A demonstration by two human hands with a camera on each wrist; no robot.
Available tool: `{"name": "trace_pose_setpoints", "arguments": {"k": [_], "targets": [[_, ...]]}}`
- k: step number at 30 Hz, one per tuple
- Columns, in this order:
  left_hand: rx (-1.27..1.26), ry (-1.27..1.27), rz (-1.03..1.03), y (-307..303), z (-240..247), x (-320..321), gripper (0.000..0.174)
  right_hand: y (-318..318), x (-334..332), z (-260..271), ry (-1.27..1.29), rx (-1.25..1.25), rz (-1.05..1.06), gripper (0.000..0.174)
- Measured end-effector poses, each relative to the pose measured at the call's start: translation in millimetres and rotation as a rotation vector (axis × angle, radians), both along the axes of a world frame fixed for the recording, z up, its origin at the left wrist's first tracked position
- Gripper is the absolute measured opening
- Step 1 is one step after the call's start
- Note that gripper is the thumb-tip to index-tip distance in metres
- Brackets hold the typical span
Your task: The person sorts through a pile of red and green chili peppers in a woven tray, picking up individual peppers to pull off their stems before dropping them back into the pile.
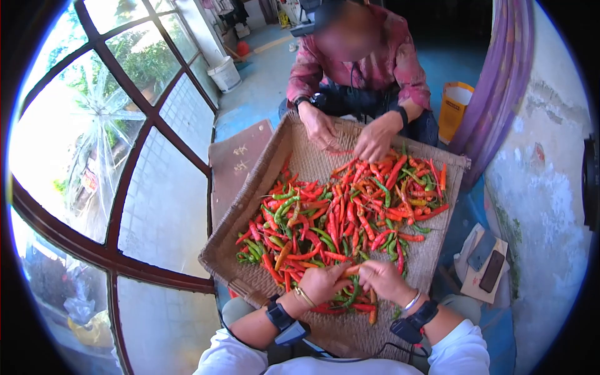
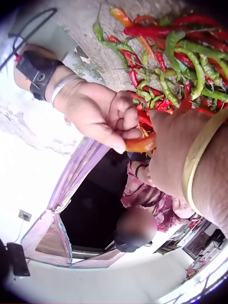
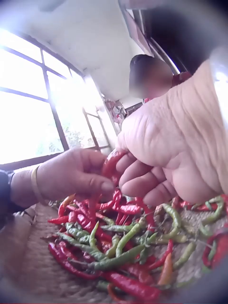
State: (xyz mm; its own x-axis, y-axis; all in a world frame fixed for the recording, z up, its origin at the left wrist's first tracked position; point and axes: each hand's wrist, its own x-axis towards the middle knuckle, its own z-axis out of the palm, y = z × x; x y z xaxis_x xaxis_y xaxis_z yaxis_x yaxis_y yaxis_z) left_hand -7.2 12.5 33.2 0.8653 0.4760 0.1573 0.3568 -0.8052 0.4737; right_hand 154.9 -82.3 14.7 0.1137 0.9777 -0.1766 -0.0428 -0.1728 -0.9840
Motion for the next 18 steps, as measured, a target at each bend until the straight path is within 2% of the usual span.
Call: {"name": "trace_pose_setpoints", "arguments": {"k": [2, 4, 6, 8, 9, 11, 13, 14, 16, 18], "targets": [[-0.030, 0.002, 0.010, 7, -13, -2, 0.032, 2, 18, 12, 0.118, -0.037, -0.072, 0.029], [-0.055, 0.059, 0.062, 11, -22, -4, 0.030, 4, 39, 21, 0.228, -0.053, -0.250, 0.029], [-0.036, 0.069, 0.052, 11, -24, -5, 0.028, 9, 61, 21, 0.274, 0.040, -0.423, 0.032], [-0.013, 0.082, 0.042, 10, -23, -4, 0.027, 18, 81, 18, 0.459, 0.233, -0.492, 0.031], [0.019, 0.088, 0.019, 9, -22, -3, 0.027, 22, 85, 23, 0.459, 0.231, -0.496, 0.031], [0.047, 0.096, -0.006, 9, -21, -1, 0.026, 28, 90, 34, 0.662, 0.155, -0.585, 0.032], [0.198, 0.242, -0.046, 13, -19, -1, 0.025, 30, 94, 15, 0.582, 0.063, -0.568, 0.032], [0.138, 0.233, 0.037, 17, -33, -3, 0.025, 25, 91, 4, 0.495, -0.037, -0.539, 0.034], [0.188, 0.252, 0.045, 24, -41, -6, 0.024, 22, 83, -2, 0.483, -0.053, -0.467, 0.032], [0.204, 0.284, 0.028, 26, -44, -9, 0.023, 19, 70, 1, 0.316, -0.105, -0.256, 0.028]]}}
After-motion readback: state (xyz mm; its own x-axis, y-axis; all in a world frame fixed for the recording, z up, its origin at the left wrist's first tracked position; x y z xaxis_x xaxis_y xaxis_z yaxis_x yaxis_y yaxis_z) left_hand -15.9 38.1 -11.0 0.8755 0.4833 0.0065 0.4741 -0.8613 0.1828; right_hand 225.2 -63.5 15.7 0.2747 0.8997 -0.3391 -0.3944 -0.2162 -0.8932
